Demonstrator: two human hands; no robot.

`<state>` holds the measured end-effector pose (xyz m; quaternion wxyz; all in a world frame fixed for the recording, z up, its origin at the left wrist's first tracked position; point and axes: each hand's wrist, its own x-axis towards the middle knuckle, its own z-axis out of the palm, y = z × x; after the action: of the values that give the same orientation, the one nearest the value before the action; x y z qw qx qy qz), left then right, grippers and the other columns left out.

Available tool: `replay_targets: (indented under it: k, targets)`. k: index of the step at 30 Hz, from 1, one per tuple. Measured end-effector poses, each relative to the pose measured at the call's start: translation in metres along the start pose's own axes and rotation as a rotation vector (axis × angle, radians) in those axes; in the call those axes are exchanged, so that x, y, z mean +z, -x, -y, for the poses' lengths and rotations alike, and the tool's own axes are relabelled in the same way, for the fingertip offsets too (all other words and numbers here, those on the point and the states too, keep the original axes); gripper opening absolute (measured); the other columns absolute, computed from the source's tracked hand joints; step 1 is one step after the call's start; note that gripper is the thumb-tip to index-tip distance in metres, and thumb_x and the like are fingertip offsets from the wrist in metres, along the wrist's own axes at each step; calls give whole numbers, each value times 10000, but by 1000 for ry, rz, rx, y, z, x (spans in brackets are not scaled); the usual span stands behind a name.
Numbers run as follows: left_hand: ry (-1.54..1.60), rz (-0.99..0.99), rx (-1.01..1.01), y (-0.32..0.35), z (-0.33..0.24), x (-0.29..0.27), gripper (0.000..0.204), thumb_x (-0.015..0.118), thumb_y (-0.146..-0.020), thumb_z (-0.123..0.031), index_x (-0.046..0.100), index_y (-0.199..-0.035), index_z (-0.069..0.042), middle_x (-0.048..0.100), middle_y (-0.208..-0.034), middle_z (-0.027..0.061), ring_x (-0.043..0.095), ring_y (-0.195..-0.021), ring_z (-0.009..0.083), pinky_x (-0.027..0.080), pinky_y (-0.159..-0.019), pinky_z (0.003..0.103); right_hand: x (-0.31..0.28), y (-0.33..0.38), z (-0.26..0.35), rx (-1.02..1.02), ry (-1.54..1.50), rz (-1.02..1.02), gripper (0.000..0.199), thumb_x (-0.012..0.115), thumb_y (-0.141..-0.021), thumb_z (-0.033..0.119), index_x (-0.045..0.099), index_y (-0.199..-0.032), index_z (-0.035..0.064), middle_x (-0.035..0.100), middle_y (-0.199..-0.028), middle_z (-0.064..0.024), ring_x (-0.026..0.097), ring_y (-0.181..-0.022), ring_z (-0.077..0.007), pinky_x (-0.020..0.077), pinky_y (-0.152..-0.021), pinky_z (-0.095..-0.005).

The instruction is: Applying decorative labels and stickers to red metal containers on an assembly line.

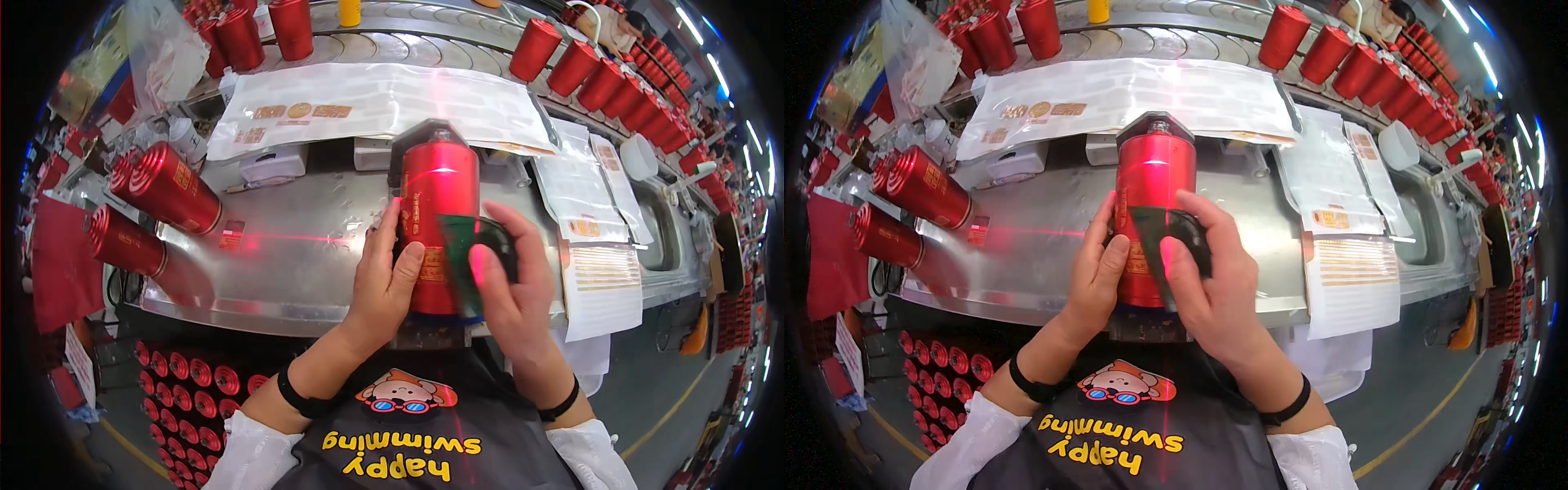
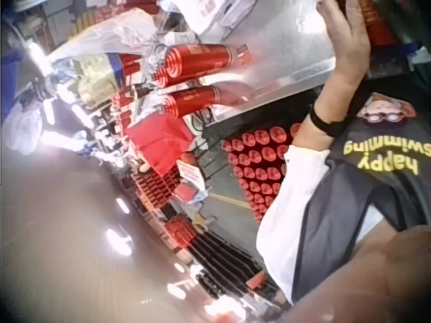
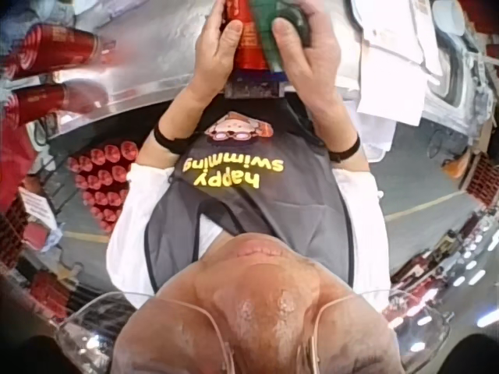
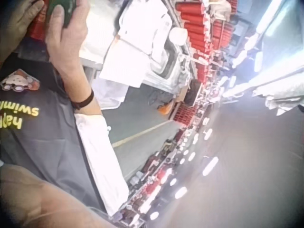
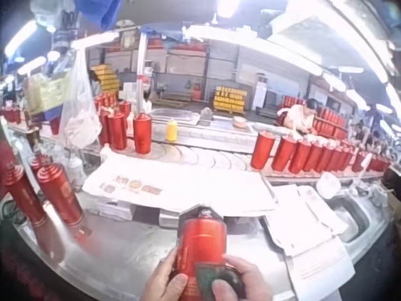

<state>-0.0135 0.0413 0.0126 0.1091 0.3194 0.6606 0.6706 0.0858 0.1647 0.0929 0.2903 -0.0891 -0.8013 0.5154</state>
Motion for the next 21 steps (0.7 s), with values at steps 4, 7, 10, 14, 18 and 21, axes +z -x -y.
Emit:
replay_targets:
  k: [4, 7, 10, 14, 18, 21]
  targets:
    - [-19, 48, -8, 0, -7, 0, 626, 452, -1005, -299, 239, -1432, 107, 384, -1408, 281, 389, -1305, 365, 283, -1088, 396, -2, 18, -45, 220, -265, -100, 305, 547, -957, 115, 493, -1232, -6, 587, -999, -37, 522, -887, -81, 442, -802, -230]
    - [18, 78, -35, -1, -12, 1, 641, 446, -1007, -307, 222, -1434, 115, 353, -1435, 278, 365, -1329, 354, 274, -1093, 383, -5, 29, -60, 295, -405, -121, 301, 541, -962, 111, 489, -1236, -3, 571, -987, -19, 504, -878, -68, 437, -798, -221]
    - [96, 21, -14, 3, -7, 1, 647, 424, -1015, -322, 211, -1438, 119, 328, -1459, 269, 326, -1363, 337, 264, -1096, 364, -2, 29, -60, 279, -460, -129, 303, 548, -965, 123, 489, -1234, -5, 570, -987, -13, 506, -883, -63, 437, -796, -217]
    - [-362, 75, 385, 14, -21, -10, 723, 499, -970, -383, 241, -1438, 103, 349, -1453, 264, 298, -1382, 374, 189, -1129, 456, -7, 32, -67, 296, -479, -125, 322, 568, -962, 141, 485, -1236, -6, 577, -987, -17, 519, -881, -64, 444, -793, -218]
    - [-895, 175, 622, 20, -26, -14, 801, 677, -826, -334, 301, -1455, -11, 416, -1432, 232, 284, -1385, 425, 90, -1138, 567, -10, 31, -69, 331, -488, -113, 323, 598, -949, 152, 496, -1209, -10, 598, -1001, -32, 543, -887, -72, 460, -799, -226]
    - [-1042, 183, 694, 15, -33, -10, 697, 688, -769, -186, 420, -1405, -91, 527, -1347, 173, 331, -1373, 402, 88, -1145, 576, -10, 29, -71, 341, -554, -123, 300, 602, -943, 142, 509, -1183, -11, 609, -1007, -41, 552, -897, -76, 467, -802, -228]
